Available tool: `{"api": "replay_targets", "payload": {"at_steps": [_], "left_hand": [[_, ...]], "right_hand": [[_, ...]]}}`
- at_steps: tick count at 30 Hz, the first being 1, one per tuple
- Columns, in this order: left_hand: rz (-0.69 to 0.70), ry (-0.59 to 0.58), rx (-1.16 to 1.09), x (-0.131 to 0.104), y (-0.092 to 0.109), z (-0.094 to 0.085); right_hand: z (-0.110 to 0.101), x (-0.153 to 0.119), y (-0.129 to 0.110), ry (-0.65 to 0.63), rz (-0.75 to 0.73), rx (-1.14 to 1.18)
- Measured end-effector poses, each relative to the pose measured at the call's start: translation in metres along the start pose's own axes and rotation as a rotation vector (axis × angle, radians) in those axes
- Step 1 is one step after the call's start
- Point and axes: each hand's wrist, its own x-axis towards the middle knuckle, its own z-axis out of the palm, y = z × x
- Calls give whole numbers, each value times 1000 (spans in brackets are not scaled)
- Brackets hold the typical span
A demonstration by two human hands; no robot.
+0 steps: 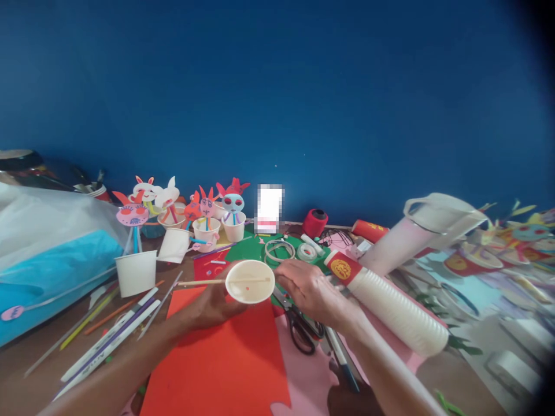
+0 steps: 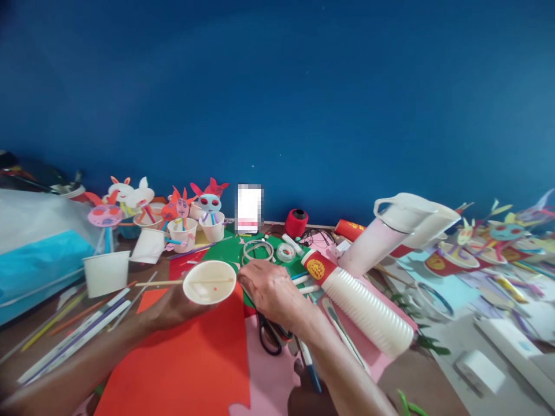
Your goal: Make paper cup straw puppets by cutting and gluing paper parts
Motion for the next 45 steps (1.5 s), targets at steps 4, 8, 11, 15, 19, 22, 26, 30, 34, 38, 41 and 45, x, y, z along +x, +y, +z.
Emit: {"api": "replay_targets", "payload": {"at_steps": [4,8,11,15,19,22,26,30,34,38,41,45], "left_hand": [[225,75,100,0,-6,1],[282,53,77,2,-4,3],[268,102,102,2,-3,0],[297,197,174,1,-6,-8],[216,157,126,0,-7,-10],[109,218,-74,1,-2,-9],[-9,278,-355,3,9,-14],[-34,377,-317,2,11,-20],[121,414,-12,0,-1,-17],[221,370,233,-1,-13,-14],[241,350,263,-2,-22,-12],[240,369,238,-2,-28,-7]], "right_hand": [[-6,-2,2,-142,134,133],[-9,0,3,-170,145,136],[-18,-3,12,-169,159,107],[-41,-15,36,-134,299,-16],[-50,-19,45,-121,345,-90],[-42,-16,44,-107,325,-55],[-35,-17,62,-135,340,127],[-43,-24,89,5,479,193],[-43,-20,82,208,482,283],[-38,-13,49,272,399,544],[-36,-12,27,251,356,673],[-36,-14,9,376,262,730]]}}
